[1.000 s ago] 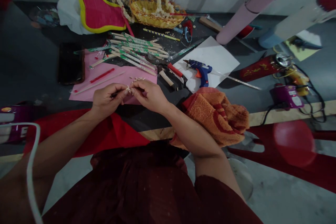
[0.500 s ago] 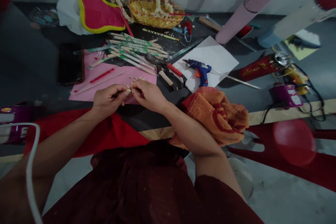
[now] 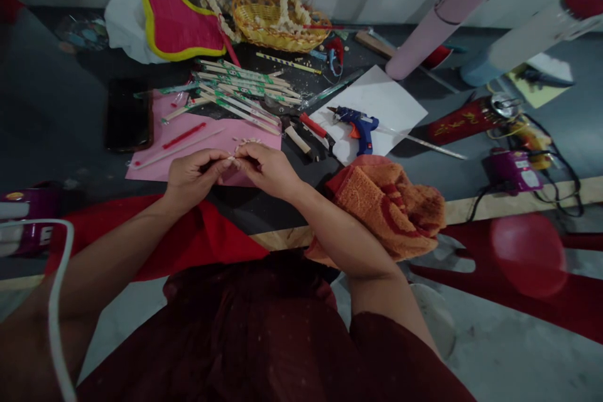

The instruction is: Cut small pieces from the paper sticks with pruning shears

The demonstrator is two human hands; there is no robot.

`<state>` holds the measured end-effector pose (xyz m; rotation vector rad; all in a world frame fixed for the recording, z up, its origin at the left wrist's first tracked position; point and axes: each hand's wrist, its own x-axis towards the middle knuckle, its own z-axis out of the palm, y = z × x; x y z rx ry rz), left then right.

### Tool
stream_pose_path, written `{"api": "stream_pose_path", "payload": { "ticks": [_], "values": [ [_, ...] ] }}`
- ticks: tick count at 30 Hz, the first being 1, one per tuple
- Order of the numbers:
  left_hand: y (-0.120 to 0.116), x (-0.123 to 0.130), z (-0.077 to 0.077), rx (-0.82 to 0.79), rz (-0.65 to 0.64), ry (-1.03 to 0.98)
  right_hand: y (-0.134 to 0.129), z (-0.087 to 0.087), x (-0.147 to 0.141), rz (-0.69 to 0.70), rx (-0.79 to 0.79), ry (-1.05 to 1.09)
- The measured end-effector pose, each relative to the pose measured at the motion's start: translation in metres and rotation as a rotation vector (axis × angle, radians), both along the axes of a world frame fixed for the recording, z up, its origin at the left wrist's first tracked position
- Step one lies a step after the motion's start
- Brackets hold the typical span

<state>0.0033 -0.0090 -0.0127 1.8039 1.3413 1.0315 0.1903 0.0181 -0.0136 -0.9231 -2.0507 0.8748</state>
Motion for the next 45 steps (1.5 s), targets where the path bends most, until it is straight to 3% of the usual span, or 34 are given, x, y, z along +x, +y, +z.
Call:
{"api": "stream_pose_path", "payload": {
  "ticks": [7,15,38,45],
  "values": [
    [0.0024,-0.0024,-0.0022,0.047,-0.007,0.016,-0.0015,-0.0004,-0.0020,-0.015,-0.004,-0.011],
    [-0.0003,0.0014,-0.0032,-0.119,0.030,-0.128,-0.0012,-0.0013,-0.0030,-0.014,-0.040,0.021],
    [-0.0002,-0.0001,0.0015,0.032,0.049,0.031,-0.0029,-0.0013,-0.0034,-0.025,-0.058,-0.016],
    [-0.0011,0.0010,0.0006,-0.073,0.050,-0.064,-0.0027,-0.0010,-0.0036,-0.020,-0.066,-0.003]
  ]
}}
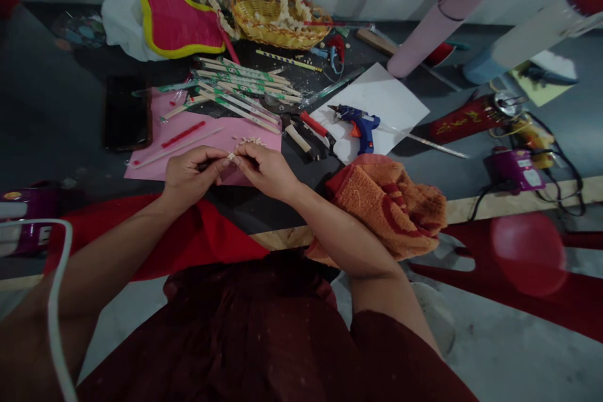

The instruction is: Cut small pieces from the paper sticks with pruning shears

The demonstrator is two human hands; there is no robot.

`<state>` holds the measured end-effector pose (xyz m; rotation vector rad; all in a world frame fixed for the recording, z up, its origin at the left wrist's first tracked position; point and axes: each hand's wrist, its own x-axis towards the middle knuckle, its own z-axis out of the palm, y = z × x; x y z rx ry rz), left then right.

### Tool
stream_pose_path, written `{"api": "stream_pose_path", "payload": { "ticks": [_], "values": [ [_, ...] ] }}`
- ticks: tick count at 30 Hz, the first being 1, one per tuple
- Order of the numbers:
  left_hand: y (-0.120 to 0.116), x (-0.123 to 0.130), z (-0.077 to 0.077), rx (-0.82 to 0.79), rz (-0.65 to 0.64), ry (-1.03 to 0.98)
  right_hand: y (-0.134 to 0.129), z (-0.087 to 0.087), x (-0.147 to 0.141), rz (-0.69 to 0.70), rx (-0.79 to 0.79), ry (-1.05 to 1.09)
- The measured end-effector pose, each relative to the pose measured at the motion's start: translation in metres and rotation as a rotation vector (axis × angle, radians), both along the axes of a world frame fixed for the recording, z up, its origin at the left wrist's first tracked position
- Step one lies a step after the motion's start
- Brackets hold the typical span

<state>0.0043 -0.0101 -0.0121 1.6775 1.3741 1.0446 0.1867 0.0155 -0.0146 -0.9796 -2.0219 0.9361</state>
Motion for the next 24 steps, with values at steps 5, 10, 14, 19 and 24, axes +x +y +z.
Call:
{"api": "stream_pose_path", "payload": {
  "ticks": [5,10,14,19,24],
  "values": [
    [-0.0004,0.0016,0.0000,-0.001,0.010,-0.027,0.0001,-0.0002,0.0002,-0.002,0.004,0.010],
    [0.0002,0.0014,0.0008,-0.004,0.023,-0.003,-0.0001,0.0000,0.0002,0.008,0.005,0.007],
    [0.0006,0.0013,0.0003,-0.011,0.025,-0.001,-0.0001,0.0001,0.0006,0.009,0.007,-0.004],
    [0.0000,0.0010,-0.0002,-0.005,0.024,0.006,0.0002,-0.0003,0.0003,0.018,0.009,-0.003],
    [0.0000,0.0011,0.0005,-0.020,0.022,0.020,0.0005,-0.0012,0.0001,0.031,0.016,0.002]
  ]
}}
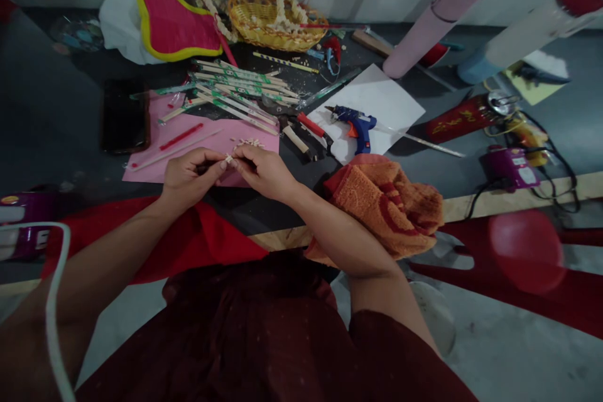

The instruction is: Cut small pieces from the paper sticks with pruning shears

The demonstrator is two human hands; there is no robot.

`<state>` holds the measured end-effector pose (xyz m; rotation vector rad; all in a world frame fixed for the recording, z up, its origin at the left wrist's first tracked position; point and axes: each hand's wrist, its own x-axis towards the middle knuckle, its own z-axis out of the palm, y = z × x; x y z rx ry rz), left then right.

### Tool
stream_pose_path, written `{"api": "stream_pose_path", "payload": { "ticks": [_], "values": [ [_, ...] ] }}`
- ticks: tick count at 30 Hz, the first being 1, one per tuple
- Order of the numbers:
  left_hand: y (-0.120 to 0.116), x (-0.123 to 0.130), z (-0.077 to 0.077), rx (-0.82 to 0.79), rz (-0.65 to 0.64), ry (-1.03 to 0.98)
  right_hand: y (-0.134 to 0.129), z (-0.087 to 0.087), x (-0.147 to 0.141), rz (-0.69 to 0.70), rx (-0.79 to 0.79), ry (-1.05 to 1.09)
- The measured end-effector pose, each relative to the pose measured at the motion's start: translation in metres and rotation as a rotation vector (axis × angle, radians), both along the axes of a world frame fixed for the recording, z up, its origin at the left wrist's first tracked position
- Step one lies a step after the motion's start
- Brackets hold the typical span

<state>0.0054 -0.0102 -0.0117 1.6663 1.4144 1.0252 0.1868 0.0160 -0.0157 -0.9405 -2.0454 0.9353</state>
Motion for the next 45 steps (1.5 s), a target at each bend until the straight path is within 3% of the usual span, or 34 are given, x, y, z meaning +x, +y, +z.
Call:
{"api": "stream_pose_path", "payload": {
  "ticks": [4,9,13,16,20,24,33,37,41,43,45],
  "values": [
    [0.001,0.001,0.001,-0.009,-0.002,-0.011,0.003,-0.001,0.004,-0.024,0.046,-0.072],
    [0.003,0.001,0.001,-0.057,0.024,-0.050,0.013,-0.005,0.012,-0.166,0.077,-0.244],
    [0.003,0.001,0.001,-0.062,0.020,-0.056,0.020,-0.006,0.017,-0.187,0.059,-0.249],
    [0.003,0.001,0.002,-0.061,0.033,-0.083,0.025,-0.001,0.025,-0.241,0.160,-0.257],
    [0.004,0.002,0.005,-0.076,0.064,-0.145,0.033,0.011,0.047,-0.442,0.334,-0.394],
    [0.005,-0.001,0.007,-0.093,0.086,-0.239,0.037,0.013,0.067,-0.660,0.241,-0.638],
    [0.012,-0.007,0.001,-0.113,0.121,-0.401,0.037,0.008,0.068,-0.558,0.165,-0.785],
    [0.012,-0.006,0.002,-0.161,0.111,-0.465,0.042,0.008,0.070,-0.584,0.187,-0.636],
    [0.012,-0.005,0.004,-0.180,0.117,-0.507,0.047,0.011,0.074,-0.647,0.235,-0.206],
    [0.012,-0.005,0.005,-0.182,0.110,-0.534,0.046,0.016,0.072,-0.670,0.147,0.055],
    [0.012,-0.005,0.005,-0.184,0.103,-0.555,0.042,0.021,0.067,-0.575,-0.071,0.299]
  ]
}}
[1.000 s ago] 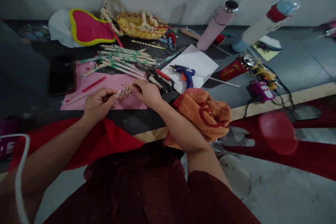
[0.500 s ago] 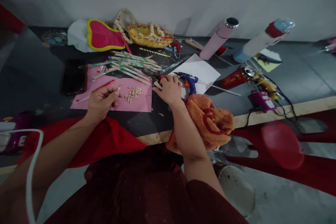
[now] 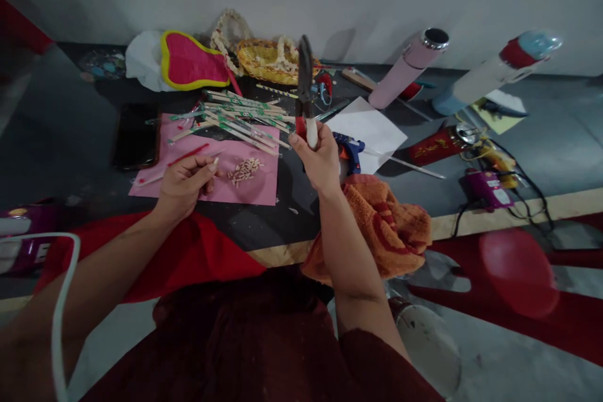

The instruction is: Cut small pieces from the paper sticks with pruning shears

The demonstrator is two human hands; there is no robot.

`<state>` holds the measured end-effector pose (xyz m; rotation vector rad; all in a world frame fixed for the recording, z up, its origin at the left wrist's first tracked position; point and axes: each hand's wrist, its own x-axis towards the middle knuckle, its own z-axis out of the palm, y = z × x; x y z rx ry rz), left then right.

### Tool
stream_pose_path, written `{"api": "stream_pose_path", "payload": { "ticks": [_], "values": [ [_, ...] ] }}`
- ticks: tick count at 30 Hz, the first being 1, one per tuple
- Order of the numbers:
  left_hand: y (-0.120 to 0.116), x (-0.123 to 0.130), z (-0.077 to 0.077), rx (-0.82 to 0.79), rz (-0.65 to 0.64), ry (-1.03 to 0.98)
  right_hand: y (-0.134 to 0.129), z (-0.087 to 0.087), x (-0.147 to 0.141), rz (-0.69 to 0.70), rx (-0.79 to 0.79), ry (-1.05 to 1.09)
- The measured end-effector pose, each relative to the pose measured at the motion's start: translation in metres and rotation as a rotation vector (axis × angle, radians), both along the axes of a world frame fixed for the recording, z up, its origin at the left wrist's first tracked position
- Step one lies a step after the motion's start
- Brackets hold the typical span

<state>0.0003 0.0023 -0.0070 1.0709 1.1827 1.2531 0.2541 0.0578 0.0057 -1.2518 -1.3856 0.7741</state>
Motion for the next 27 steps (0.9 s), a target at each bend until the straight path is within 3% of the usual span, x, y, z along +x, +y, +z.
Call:
{"api": "stream_pose_path", "payload": {
  "ticks": [3,6,8,11,15,19,27],
  "values": [
    [0.001,0.000,0.001,-0.016,0.001,-0.016,-0.010,0.007,-0.009,0.312,-0.232,0.349],
    [0.002,-0.001,0.003,-0.042,0.016,-0.043,-0.018,0.009,-0.015,0.416,-0.257,0.401],
    [0.003,-0.001,0.004,-0.044,0.033,-0.072,-0.019,0.007,-0.016,0.414,-0.138,0.200],
    [0.004,-0.002,0.005,-0.032,0.040,-0.125,-0.020,0.003,-0.018,0.347,0.080,-0.344],
    [0.005,-0.004,0.006,-0.015,0.065,-0.170,-0.025,0.000,-0.024,0.335,0.143,-0.915],
    [0.006,-0.005,0.008,0.001,0.106,-0.197,-0.031,0.000,-0.030,0.430,0.134,-1.068],
    [0.006,-0.006,0.007,0.009,0.070,-0.202,-0.035,-0.003,-0.033,0.489,0.118,-1.122]
  ]
}}
